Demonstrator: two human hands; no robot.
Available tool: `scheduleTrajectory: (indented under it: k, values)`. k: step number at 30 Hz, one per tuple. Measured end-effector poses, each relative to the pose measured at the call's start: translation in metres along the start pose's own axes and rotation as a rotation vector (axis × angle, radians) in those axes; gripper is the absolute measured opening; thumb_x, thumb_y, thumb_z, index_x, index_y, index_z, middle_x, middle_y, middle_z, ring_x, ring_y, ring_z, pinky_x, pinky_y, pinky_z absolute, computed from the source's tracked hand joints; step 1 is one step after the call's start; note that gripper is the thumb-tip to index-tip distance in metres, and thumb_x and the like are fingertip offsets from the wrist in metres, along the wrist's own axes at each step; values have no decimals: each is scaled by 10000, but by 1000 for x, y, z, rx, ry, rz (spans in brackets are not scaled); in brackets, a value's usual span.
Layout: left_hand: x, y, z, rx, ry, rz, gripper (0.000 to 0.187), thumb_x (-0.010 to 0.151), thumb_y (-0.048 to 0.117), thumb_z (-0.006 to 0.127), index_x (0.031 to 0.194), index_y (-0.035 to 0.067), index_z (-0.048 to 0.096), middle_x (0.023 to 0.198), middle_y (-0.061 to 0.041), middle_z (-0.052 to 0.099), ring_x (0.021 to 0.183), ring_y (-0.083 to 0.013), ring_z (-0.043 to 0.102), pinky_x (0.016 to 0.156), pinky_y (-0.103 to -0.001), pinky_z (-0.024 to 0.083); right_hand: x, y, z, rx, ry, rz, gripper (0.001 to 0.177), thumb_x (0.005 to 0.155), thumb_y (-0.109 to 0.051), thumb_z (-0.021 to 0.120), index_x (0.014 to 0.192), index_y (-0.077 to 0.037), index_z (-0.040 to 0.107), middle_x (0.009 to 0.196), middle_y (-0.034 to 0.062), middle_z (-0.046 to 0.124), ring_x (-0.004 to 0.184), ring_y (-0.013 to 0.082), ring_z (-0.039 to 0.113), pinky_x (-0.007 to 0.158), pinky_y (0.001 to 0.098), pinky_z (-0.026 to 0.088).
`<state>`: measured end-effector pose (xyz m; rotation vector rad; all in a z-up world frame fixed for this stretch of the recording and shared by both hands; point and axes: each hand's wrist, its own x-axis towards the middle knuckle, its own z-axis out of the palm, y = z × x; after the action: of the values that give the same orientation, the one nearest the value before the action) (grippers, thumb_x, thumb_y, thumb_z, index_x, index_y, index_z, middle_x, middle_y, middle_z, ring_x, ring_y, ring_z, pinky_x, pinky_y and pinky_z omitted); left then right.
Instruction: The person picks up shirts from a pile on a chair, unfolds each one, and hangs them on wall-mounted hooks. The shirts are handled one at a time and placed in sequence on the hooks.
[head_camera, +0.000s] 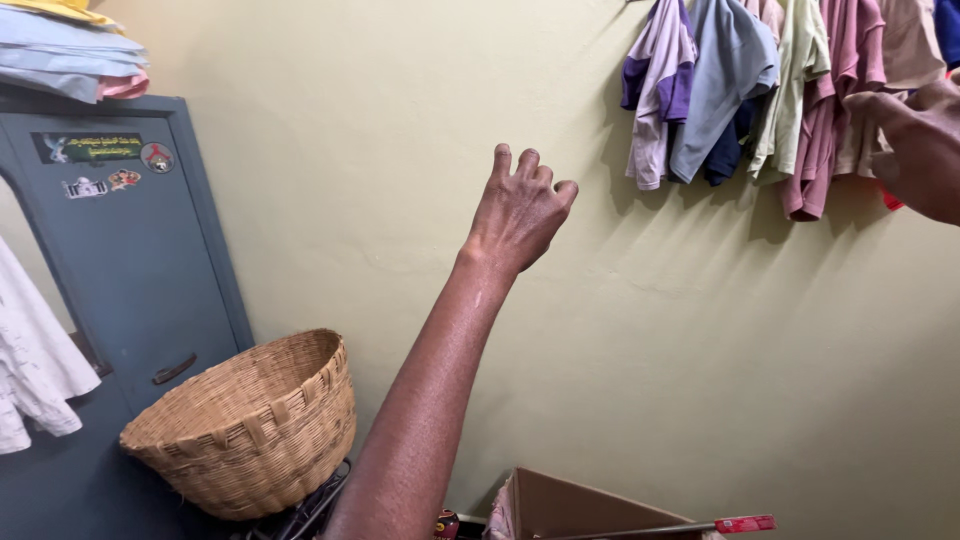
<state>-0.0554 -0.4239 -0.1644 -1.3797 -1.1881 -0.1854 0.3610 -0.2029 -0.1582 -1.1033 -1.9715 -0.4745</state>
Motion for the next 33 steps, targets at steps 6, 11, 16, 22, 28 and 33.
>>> scheduleTrajectory:
  k: [6, 11, 16, 22, 28, 33]
  values:
    - [-10, -7, 0, -7, -105, -7, 138, 897, 55, 668, 926, 186, 700, 846, -51, 730, 1077, -239, 648, 1049, -568, 374, -11, -35, -10, -388, 124, -139, 808, 786, -218, 776, 1558, -235, 539, 1096, 218, 653, 911, 309, 693, 803, 420, 584]
    - [-24, -6, 5, -3, -92, -11, 123, 866, 68, 680, 891, 187, 692, 822, -46, 720, 1050, -236, 644, 1023, -555, 371, -15, -78, -17, -472, 22, -68, 720, 891, -349, 693, 1585, -312, 502, 1154, 170, 683, 1091, 345, 648, 871, 472, 558]
    - [-34, 5, 13, -32, -214, -6, 141, 888, 41, 663, 879, 180, 678, 818, -26, 704, 1017, -212, 632, 1021, -541, 368, -35, -114, -25, -592, -133, -9, 617, 990, -441, 547, 1596, -392, 447, 1350, 93, 667, 1302, 317, 550, 983, 500, 524]
    - [-35, 45, 33, -131, -165, 10, 118, 843, 68, 683, 873, 182, 683, 857, -52, 713, 1063, -238, 621, 1031, -568, 358, -65, -142, -29, -570, -176, -73, 618, 946, -383, 587, 1550, -394, 457, 1405, 48, 611, 1375, 287, 489, 1080, 514, 422]
    - [-18, 108, 43, -231, -197, 81, 120, 870, 81, 678, 942, 175, 694, 893, -66, 719, 1083, -250, 614, 1069, -583, 342, -99, -143, -44, -623, -334, -53, 631, 962, -363, 611, 1567, -387, 434, 1380, 85, 608, 1374, 292, 483, 1129, 498, 414]
    - [7, 157, 33, -337, -117, 127, 140, 854, 86, 679, 958, 179, 697, 922, -75, 720, 1106, -258, 610, 1049, -575, 350, -127, -129, -65, -705, -328, -75, 634, 934, -341, 593, 1538, -347, 401, 1428, 90, 538, 1384, 280, 425, 1089, 532, 394]
